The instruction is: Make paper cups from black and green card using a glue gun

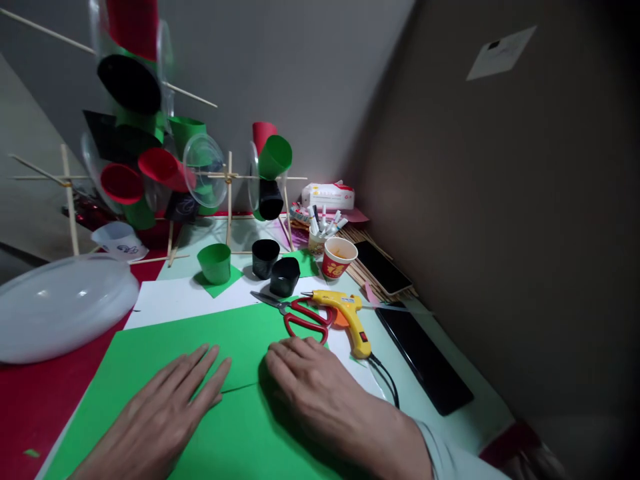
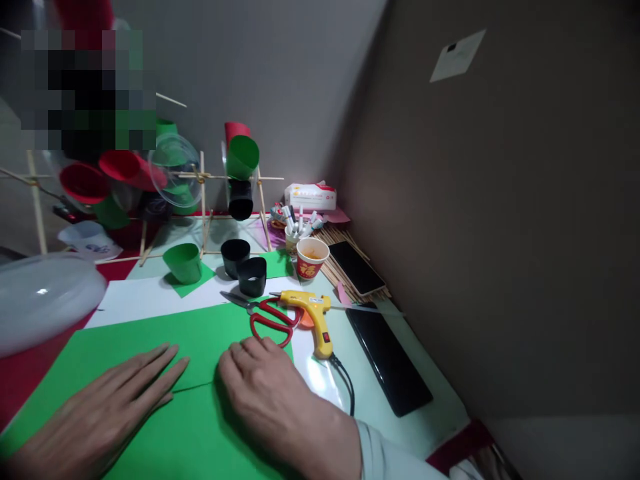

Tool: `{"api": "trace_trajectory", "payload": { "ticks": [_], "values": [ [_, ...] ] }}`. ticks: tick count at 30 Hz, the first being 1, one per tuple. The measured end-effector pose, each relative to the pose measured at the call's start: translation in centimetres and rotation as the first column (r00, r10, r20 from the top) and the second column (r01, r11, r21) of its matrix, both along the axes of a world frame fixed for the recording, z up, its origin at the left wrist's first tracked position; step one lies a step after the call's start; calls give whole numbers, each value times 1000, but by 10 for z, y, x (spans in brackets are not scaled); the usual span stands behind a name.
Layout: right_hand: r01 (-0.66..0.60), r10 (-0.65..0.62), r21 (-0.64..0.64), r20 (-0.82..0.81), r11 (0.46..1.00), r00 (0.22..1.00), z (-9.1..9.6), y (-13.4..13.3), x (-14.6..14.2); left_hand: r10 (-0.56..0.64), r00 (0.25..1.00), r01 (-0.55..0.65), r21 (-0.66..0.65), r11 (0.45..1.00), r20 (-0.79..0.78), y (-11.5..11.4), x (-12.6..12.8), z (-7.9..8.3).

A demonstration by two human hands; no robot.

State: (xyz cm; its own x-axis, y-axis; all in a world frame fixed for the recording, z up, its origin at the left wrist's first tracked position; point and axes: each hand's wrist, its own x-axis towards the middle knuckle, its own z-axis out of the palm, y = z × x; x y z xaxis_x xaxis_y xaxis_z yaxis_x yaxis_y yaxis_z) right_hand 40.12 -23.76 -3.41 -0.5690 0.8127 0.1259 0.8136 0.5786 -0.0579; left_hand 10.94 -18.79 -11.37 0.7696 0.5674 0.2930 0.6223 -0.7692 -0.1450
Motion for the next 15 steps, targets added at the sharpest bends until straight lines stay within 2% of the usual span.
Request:
{"api": "trace_trajectory", "payload": {
  "ticks": [2,5,7,8,9,11,12,15],
  "values": [
    [-44,43,48,23,998,999,-9,2,-9,-6,1000,7,53,999,-19,-2,0,2],
    [-59,56,72,45,996,997,-12,6,-10,-54,996,67,217,974,-68,-1,0,3],
    [-64,62,74,28,995,998,-12,7,-8,-31,996,52,245,968,-89,2,-4,0],
    [-62,61,75,15,995,998,-12,8,-7,-65,994,86,249,965,-89,4,-7,-3],
    [-56,55,73,5,996,998,-12,9,-7,-90,992,109,230,967,-94,7,-12,-6],
    [-32,33,57,-15,998,999,-12,11,-6,-19,996,31,136,990,-88,13,-26,-11],
    [-19,20,42,-26,999,999,-11,12,-5,-58,995,65,98,993,-76,16,-34,-11],
    [18,-19,-12,-79,1000,997,-10,14,-2,-68,997,67,-44,997,-20,27,-56,-2]
  ]
}}
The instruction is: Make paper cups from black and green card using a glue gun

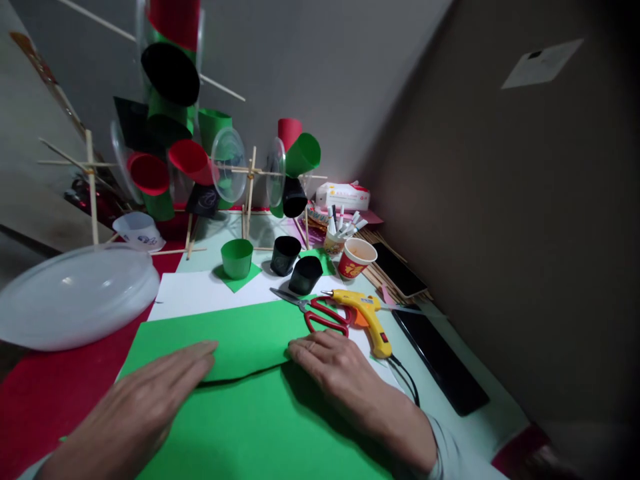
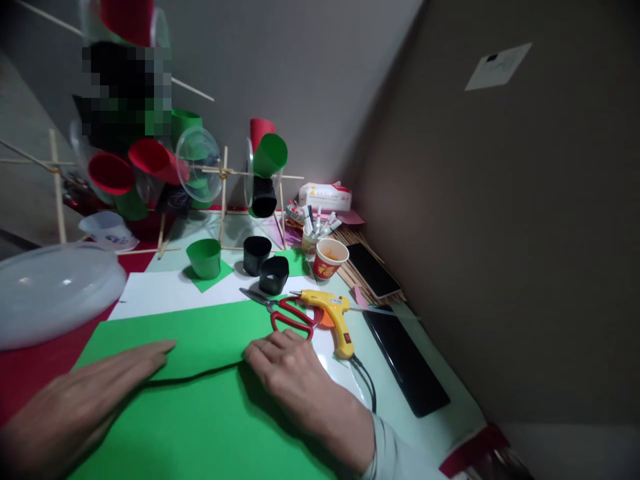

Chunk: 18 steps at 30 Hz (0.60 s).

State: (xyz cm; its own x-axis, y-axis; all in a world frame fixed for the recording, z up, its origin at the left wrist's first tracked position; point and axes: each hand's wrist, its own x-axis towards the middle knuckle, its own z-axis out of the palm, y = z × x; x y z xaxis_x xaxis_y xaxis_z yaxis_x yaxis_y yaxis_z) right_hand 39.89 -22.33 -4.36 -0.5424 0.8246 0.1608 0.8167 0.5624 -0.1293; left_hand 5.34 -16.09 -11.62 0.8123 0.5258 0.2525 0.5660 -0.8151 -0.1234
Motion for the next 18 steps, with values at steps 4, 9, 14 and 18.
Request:
{"api": "trace_trajectory", "payload": {
  "ticks": [4,9,14,18],
  "values": [
    [33,-20,77,-161,996,987,-3,5,9,171,967,-117,-267,957,189,14,-8,29],
    [68,-23,135,-315,988,949,-15,12,18,390,862,-214,-467,858,322,26,7,57],
    [143,-35,206,-456,968,889,-13,14,19,522,776,-300,-521,799,354,26,12,62],
    [242,-51,281,-550,929,834,-5,15,23,523,785,-266,-582,769,332,26,13,56]
  ]
}}
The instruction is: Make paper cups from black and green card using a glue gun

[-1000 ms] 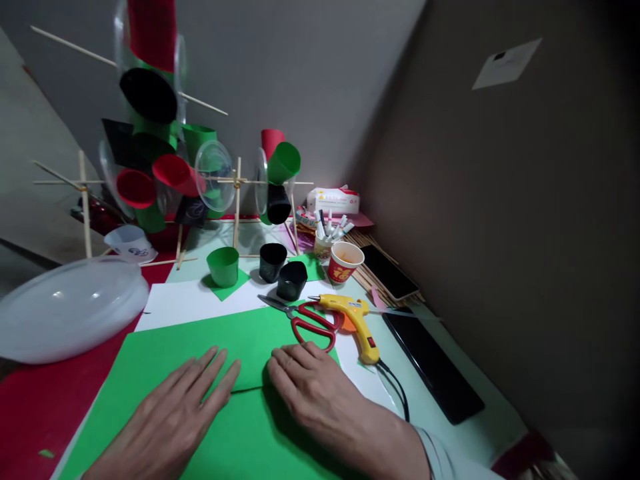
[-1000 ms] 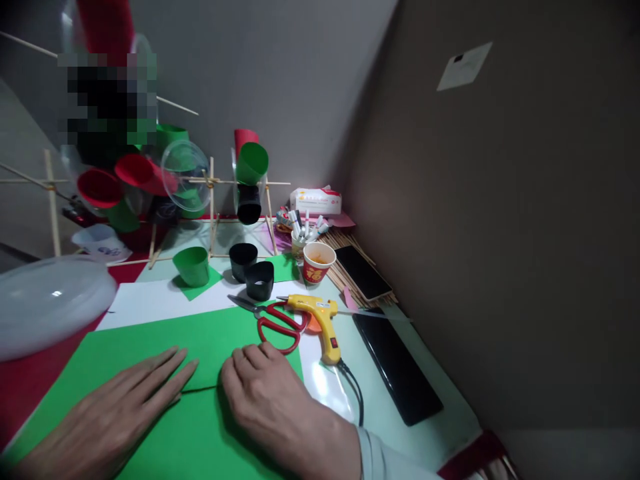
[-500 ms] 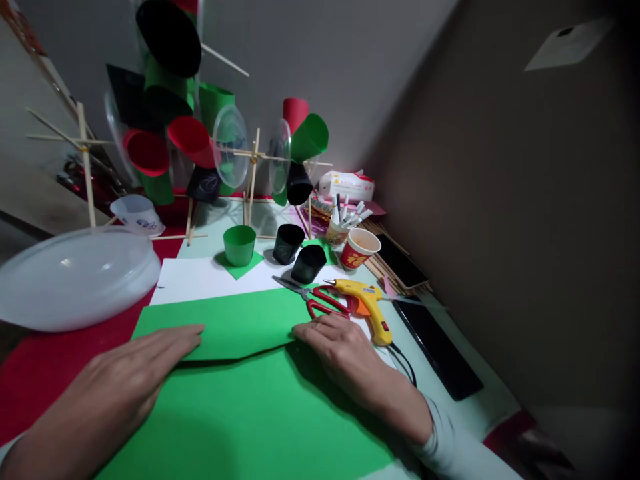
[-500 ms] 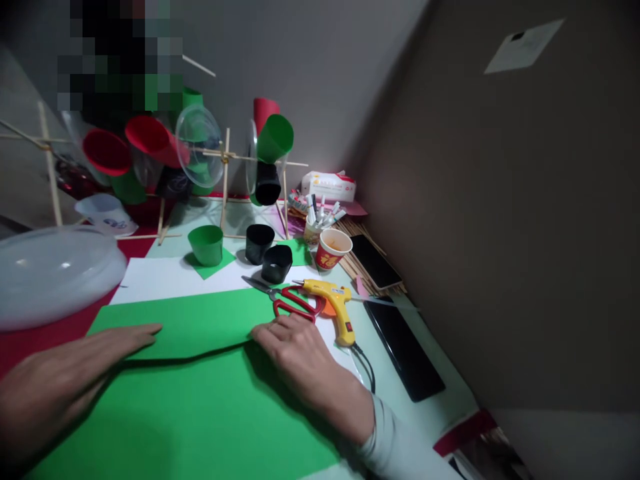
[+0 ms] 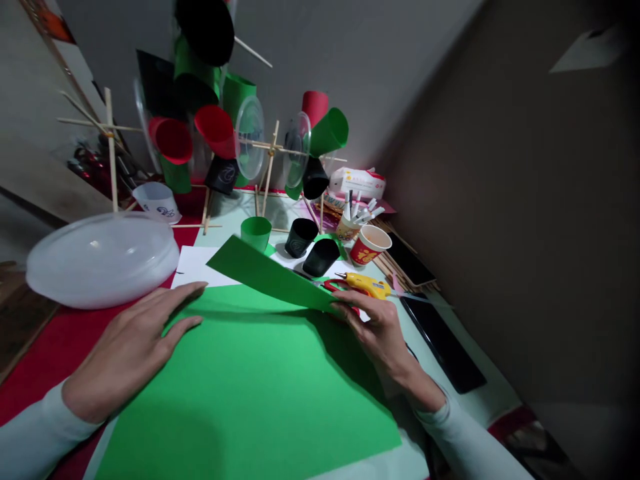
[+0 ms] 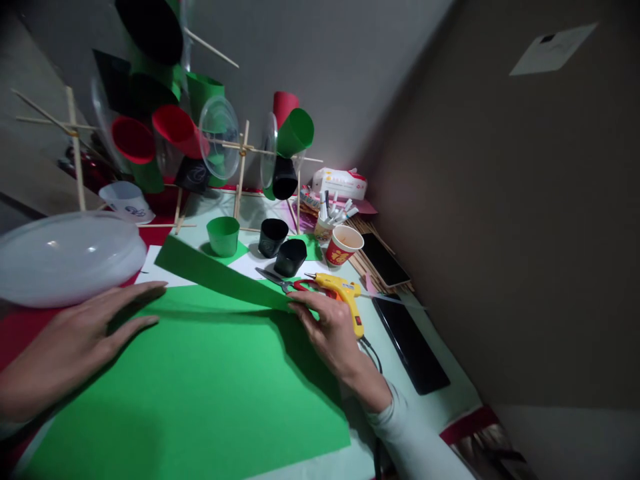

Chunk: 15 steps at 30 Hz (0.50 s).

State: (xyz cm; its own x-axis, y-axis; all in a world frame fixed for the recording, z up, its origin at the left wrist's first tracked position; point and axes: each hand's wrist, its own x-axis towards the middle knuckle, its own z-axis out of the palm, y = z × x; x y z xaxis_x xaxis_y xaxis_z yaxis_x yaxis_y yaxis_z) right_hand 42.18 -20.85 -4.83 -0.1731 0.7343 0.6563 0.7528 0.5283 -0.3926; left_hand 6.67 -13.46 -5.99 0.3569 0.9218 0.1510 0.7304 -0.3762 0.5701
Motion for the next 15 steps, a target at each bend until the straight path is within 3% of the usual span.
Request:
{"api": "trace_trajectory", "payload": {
  "ticks": [4,7,9,11,13,14,15],
  "values": [
    [17,-12,115,-45,993,999,9,-3,3,-26,998,28,-34,999,61,1,2,-3],
    [-21,23,191,-10,981,1000,14,-12,0,43,991,-40,-29,999,124,-3,2,-1],
    [-74,62,238,58,968,996,17,-22,-5,103,966,-72,-133,988,239,-7,1,0],
    [-165,115,240,207,957,972,19,-35,-10,200,875,-12,-393,919,441,-12,0,-1],
    [-231,146,198,369,953,918,21,-48,-15,329,773,112,-628,770,542,-15,1,-5],
    [-245,148,184,423,952,894,21,-53,-17,354,766,150,-684,713,537,-16,3,-8],
    [-250,142,190,450,950,882,21,-58,-19,338,791,152,-699,699,510,-18,5,-11]
  ]
}}
